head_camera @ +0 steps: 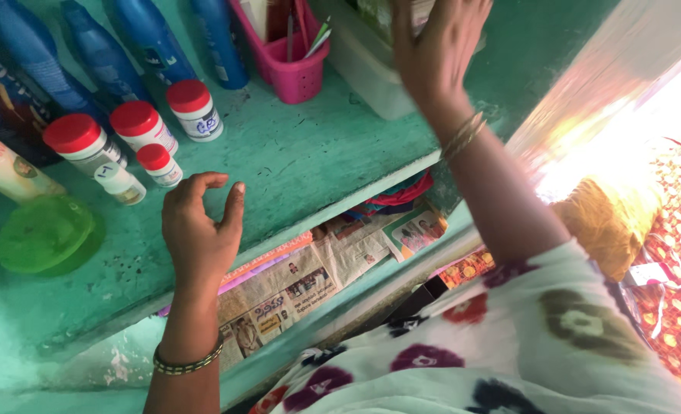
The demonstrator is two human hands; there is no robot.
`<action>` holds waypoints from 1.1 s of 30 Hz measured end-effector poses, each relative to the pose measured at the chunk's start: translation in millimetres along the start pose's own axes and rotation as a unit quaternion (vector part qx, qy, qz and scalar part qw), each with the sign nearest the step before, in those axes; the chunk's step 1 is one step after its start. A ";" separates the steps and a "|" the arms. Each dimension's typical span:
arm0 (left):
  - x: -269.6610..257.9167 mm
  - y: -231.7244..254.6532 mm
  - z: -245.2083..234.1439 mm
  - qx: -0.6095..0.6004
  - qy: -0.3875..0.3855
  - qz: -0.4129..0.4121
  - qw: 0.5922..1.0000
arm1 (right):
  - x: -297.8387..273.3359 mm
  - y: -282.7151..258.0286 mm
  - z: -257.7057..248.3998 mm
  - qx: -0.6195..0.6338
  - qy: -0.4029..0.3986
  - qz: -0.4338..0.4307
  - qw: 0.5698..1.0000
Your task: The person organizes items on a green shelf by picking up and placing various objects. They handle a red comb, a green container, a clear plastic box, a purple case, a grey case, and a small green box, arranging them neatly on the shelf.
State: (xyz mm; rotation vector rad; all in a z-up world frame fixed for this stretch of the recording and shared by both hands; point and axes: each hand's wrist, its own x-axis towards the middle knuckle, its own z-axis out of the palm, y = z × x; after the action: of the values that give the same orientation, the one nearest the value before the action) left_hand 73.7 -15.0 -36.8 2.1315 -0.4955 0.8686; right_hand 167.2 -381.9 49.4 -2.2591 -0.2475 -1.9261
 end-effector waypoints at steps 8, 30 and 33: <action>-0.2 -0.6 3.5 0.039 -0.013 0.007 0.999 | -49.5 -122.4 -46.0 0.236 -0.156 0.071 0.956; 3.9 3.0 2.9 0.054 -0.040 -0.076 0.995 | -66.4 -116.4 -45.6 0.414 -0.310 0.154 0.842; 4.7 7.0 3.2 0.052 -0.048 -0.147 0.987 | -65.9 -114.4 -45.5 0.434 -0.330 0.159 0.823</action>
State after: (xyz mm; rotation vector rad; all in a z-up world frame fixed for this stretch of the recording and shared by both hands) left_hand 74.2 -22.2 -31.3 2.2766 -0.1777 0.6374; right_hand 86.9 -282.4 -6.7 -1.9909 -0.6240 -0.5693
